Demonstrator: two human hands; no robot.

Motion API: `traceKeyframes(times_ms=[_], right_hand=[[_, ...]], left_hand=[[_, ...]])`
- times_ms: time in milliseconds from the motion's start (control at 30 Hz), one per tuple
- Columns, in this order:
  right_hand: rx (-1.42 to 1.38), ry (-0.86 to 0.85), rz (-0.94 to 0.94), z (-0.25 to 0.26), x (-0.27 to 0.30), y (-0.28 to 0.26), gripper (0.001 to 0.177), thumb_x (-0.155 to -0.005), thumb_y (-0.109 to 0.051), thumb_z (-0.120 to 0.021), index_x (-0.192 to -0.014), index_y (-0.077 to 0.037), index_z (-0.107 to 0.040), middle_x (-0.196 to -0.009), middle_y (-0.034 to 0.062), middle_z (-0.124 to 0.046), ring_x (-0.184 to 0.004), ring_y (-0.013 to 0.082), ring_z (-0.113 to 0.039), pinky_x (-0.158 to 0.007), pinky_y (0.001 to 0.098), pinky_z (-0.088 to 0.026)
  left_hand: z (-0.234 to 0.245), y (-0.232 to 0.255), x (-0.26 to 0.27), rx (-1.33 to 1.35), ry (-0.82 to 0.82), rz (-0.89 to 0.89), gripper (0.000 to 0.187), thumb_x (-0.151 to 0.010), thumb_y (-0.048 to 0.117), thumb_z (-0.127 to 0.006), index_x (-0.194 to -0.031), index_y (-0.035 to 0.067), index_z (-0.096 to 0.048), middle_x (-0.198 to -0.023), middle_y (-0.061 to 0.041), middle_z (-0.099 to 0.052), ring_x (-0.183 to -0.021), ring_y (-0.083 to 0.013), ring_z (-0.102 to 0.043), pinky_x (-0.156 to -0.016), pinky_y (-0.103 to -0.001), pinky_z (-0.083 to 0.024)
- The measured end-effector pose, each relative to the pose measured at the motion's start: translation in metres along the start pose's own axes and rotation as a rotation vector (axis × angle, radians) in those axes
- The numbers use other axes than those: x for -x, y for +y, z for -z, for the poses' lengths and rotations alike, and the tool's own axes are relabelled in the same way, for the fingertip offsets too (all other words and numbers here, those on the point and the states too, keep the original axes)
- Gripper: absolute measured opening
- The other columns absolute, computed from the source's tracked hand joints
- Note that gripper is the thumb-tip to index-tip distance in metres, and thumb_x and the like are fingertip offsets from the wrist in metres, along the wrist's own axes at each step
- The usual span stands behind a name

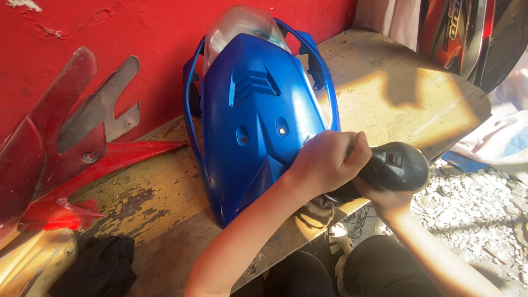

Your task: The person uses a handheld electric polisher with a buffing pad to polish a blue motorcycle fairing. The person moves the tool across the surface of the fairing, which is resting on a wooden workbench next to a red motorcycle part.

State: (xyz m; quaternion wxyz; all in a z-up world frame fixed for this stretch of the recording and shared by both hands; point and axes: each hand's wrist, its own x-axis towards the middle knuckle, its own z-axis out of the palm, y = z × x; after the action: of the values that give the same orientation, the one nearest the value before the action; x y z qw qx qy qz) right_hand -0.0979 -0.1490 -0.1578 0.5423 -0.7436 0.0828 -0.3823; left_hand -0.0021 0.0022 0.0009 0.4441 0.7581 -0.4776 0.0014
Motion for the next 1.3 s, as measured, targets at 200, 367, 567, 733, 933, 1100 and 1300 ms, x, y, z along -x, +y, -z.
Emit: traceKeyframes(times_ms=[200,367,567,733,933,1100,1300], right_hand=[[0.127,0.013,-0.011,0.026,0.009,0.019,0.055,-0.071,-0.014,-0.086,-0.120,-0.003,-0.065,-0.110,0.0060,-0.069,-0.098,0.0171,-0.068,-0.088,0.0323,-0.056],[0.193,0.017,-0.098,0.038,0.002,0.033,0.052,-0.075,-0.014,-0.085,-0.122,-0.002,-0.066,-0.111,0.0077,-0.070,-0.099,0.0197,-0.068,-0.088,0.0344,-0.055],[0.193,0.020,-0.117,0.039,0.016,0.040,0.048,-0.075,-0.012,-0.085,-0.119,-0.002,-0.067,-0.108,0.0076,-0.071,-0.096,0.0183,-0.068,-0.087,0.0340,-0.055],[0.024,-0.034,-0.084,0.048,0.018,0.029,0.047,-0.072,-0.012,-0.084,-0.115,-0.003,-0.067,-0.105,0.0065,-0.070,-0.093,0.0166,-0.067,-0.083,0.0318,-0.055],[0.122,0.024,-0.062,0.051,0.004,0.044,0.047,-0.076,-0.013,-0.084,-0.119,-0.004,-0.067,-0.108,0.0062,-0.069,-0.095,0.0170,-0.066,-0.088,0.0322,-0.053],[0.320,0.033,-0.023,0.048,0.005,0.048,0.045,-0.078,-0.015,-0.086,-0.118,-0.004,-0.070,-0.107,0.0066,-0.072,-0.096,0.0183,-0.068,-0.088,0.0340,-0.053],[0.064,0.002,-0.108,0.053,0.014,0.034,0.045,-0.075,-0.015,-0.085,-0.116,-0.005,-0.070,-0.105,0.0053,-0.071,-0.092,0.0172,-0.068,-0.084,0.0322,-0.055]], left_hand=[[-0.015,0.001,-0.005,0.094,-0.127,0.050,0.050,-0.101,0.040,-0.043,-0.075,0.006,-0.068,-0.061,-0.019,-0.062,-0.057,-0.0373,-0.066,-0.059,-0.045,-0.052],[-0.035,-0.009,-0.017,0.061,-0.087,0.025,0.051,-0.101,0.040,-0.044,-0.073,0.005,-0.068,-0.060,-0.020,-0.062,-0.058,-0.0387,-0.065,-0.059,-0.046,-0.051],[-0.038,-0.004,-0.012,0.051,-0.125,0.019,0.052,-0.100,0.040,-0.045,-0.070,0.004,-0.067,-0.058,-0.019,-0.062,-0.056,-0.0368,-0.065,-0.058,-0.044,-0.052],[-0.050,-0.011,-0.009,0.072,-0.218,0.044,0.054,-0.100,0.040,-0.044,-0.067,0.002,-0.066,-0.056,-0.018,-0.061,-0.051,-0.0336,-0.064,-0.057,-0.043,-0.052],[-0.062,-0.018,-0.023,0.103,-0.134,0.006,0.051,-0.099,0.038,-0.043,-0.070,0.004,-0.067,-0.058,-0.019,-0.061,-0.054,-0.0346,-0.064,-0.058,-0.044,-0.052],[-0.053,-0.006,-0.028,0.042,-0.135,0.025,0.050,-0.098,0.038,-0.046,-0.070,0.003,-0.068,-0.060,-0.022,-0.060,-0.059,-0.0394,-0.064,-0.058,-0.045,-0.051],[-0.066,-0.019,-0.023,0.099,-0.181,0.015,0.047,-0.100,0.036,-0.047,-0.074,0.002,-0.067,-0.065,-0.024,-0.061,-0.062,-0.0399,-0.066,-0.061,-0.044,-0.053]])
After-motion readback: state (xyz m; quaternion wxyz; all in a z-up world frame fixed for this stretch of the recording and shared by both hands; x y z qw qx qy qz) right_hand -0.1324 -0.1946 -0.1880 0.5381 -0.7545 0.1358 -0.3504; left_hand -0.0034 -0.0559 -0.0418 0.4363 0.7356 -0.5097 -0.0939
